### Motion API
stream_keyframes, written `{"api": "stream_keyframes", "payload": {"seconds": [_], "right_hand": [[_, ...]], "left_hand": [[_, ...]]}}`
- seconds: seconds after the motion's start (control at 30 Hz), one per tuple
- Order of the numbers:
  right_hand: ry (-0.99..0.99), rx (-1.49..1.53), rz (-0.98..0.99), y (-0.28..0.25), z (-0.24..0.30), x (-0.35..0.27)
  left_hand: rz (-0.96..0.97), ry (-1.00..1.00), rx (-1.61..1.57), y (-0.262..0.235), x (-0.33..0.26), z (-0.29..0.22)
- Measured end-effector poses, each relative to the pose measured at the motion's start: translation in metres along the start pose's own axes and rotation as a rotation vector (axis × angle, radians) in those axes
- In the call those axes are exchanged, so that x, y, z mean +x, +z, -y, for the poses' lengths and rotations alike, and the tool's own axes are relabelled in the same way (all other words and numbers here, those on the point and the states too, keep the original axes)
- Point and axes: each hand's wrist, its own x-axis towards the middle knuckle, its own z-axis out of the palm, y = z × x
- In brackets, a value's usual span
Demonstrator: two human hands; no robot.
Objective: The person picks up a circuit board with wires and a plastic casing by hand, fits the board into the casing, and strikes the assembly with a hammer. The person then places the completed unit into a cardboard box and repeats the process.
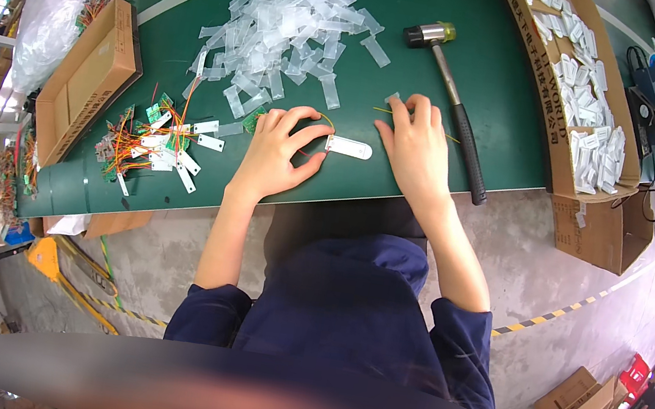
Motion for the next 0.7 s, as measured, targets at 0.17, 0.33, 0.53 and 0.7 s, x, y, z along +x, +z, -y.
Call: {"api": "stream_keyframes", "payload": {"seconds": [0.17, 0.33, 0.53, 0.7], "right_hand": [[-0.138, 0.135, 0.000, -0.002, -0.005, 0.001], [-0.248, 0.487, 0.177, -0.005, 0.016, -0.010], [-0.163, 0.545, 0.155, 0.013, 0.014, -0.017], [-0.135, 0.571, 0.110, 0.017, 0.017, -0.018]], "left_hand": [[0.003, 0.002, 0.002, -0.002, -0.001, 0.001], [0.011, -0.010, -0.012, -0.001, 0.000, 0.001], [0.004, -0.031, -0.061, -0.001, 0.000, 0.002], [0.014, -0.024, -0.039, -0.002, 0.000, 0.002]]}}
